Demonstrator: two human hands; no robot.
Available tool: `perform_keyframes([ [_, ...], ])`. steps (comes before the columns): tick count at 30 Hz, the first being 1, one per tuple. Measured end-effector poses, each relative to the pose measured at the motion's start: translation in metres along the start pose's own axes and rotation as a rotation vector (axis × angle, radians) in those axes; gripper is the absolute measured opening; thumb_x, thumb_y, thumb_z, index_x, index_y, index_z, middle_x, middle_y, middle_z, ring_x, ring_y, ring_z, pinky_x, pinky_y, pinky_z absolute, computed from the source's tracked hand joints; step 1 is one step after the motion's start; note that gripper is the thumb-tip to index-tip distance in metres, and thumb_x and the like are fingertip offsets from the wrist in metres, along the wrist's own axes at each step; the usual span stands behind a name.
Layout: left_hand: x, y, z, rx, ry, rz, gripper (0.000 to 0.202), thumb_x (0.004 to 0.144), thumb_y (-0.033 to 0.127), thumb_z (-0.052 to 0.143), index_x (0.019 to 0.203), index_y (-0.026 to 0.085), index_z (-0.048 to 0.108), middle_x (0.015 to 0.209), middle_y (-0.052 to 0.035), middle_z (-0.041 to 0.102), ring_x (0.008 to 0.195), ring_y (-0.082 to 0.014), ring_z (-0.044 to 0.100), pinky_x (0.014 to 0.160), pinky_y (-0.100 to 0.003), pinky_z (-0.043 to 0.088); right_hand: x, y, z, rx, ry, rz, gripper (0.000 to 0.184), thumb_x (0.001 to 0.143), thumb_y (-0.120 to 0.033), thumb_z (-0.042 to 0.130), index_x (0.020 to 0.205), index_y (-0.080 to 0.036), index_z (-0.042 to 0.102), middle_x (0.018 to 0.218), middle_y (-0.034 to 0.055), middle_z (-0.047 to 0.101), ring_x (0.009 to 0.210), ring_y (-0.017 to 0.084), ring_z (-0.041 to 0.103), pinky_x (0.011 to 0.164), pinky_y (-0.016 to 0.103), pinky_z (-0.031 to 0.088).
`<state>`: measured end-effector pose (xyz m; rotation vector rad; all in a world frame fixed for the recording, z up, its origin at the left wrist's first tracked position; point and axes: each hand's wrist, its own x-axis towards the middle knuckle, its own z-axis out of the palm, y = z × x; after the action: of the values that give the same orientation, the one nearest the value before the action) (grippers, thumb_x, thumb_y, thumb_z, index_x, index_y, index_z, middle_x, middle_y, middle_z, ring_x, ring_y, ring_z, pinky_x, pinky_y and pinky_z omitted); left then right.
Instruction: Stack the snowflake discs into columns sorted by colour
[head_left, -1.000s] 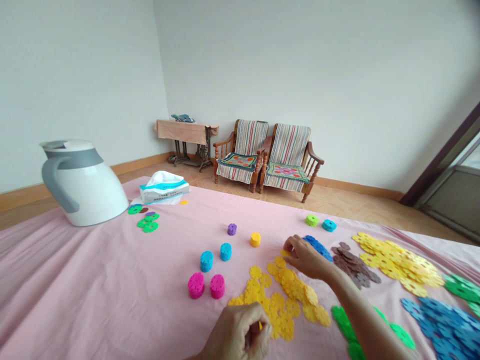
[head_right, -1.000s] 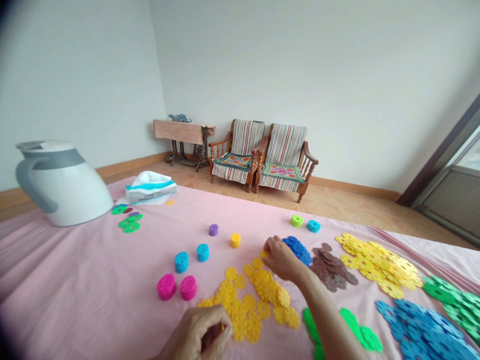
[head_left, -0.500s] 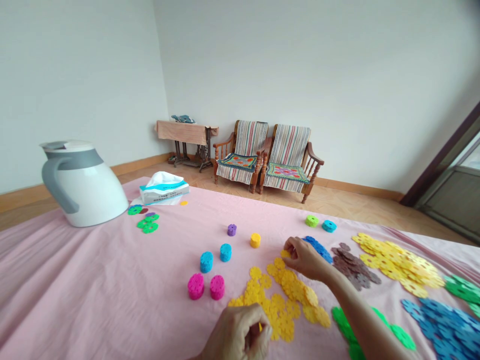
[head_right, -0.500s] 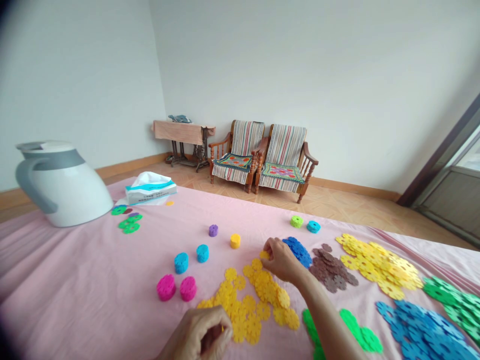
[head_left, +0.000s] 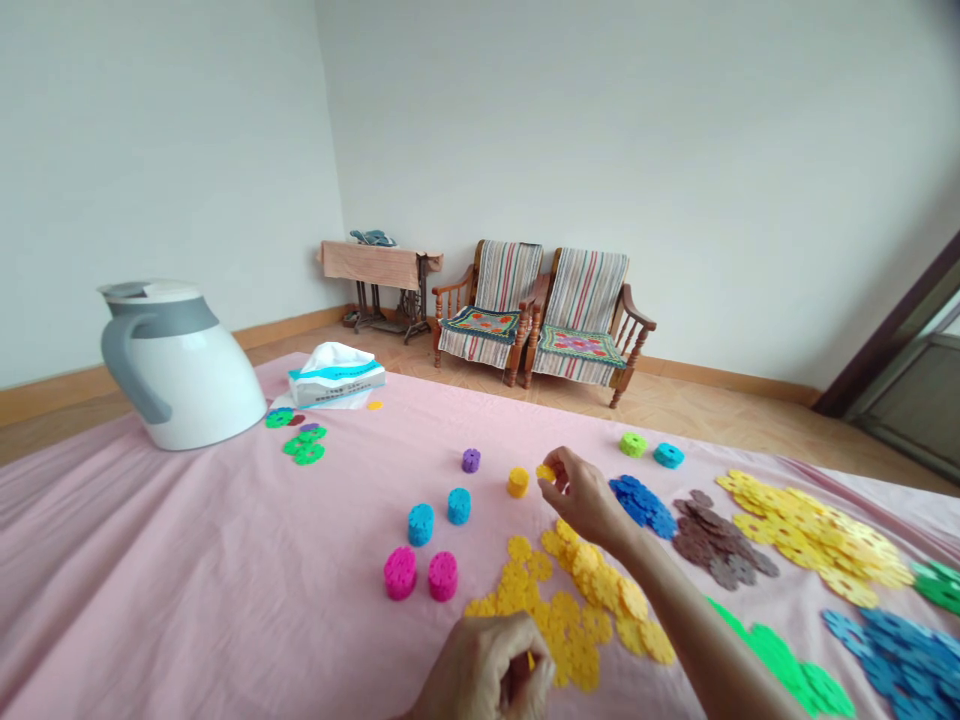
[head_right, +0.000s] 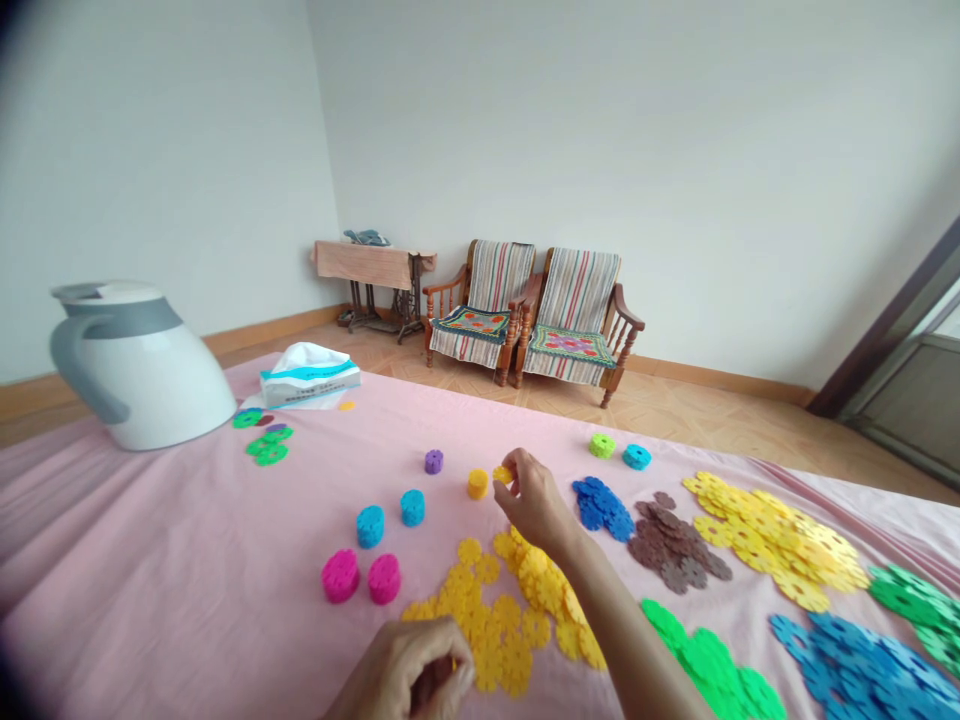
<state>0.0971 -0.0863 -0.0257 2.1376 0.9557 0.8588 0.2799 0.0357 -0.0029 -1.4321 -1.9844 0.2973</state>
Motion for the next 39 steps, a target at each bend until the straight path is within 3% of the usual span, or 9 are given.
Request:
perform_keyframes([
  [6,0.0,-0.001,-0.002,0.012,-0.007,0.011,0.012,0.071,0.004,0.049,0.063,0.013,0.052,0.048,0.0062,0.04,0.041,-0.0041,0.036,0.041,-0.014,0.024,0.007,-0.011,0.018,0.073,0.126,0.067,0.013,0.075,-0.026,0.053,0.084,-0.017,0.051,0.069,0.0002,0.056,0.056,0.011,0.051,0.054,0.023,0.039],
  [21,-0.001,-0.003,0.0,-0.01,0.003,0.023,0.012,0.07,0.003,0.049,0.064,0.012,0.055,0.049,0.0054,0.043,0.041,-0.0044,0.038,0.041,-0.014,0.026,0.004,-0.005,0.039,0.111,0.196,-0.059,0.011,0.076,-0.022,0.057,0.085,-0.017,0.054,0.1,0.0079,0.053,0.072,0.013,0.057,0.069,0.03,0.05],
  [39,0.001,-0.003,0.0,-0.003,0.018,0.021,0.013,0.067,0.001,0.048,0.064,0.013,0.054,0.049,0.0057,0.043,0.041,-0.0043,0.039,0.041,-0.014,0.026,0.003,0.0,0.04,0.058,0.125,-0.078,0.013,0.077,-0.025,0.058,0.087,-0.016,0.055,0.108,0.0101,0.051,0.07,0.014,0.059,0.068,0.032,0.051],
])
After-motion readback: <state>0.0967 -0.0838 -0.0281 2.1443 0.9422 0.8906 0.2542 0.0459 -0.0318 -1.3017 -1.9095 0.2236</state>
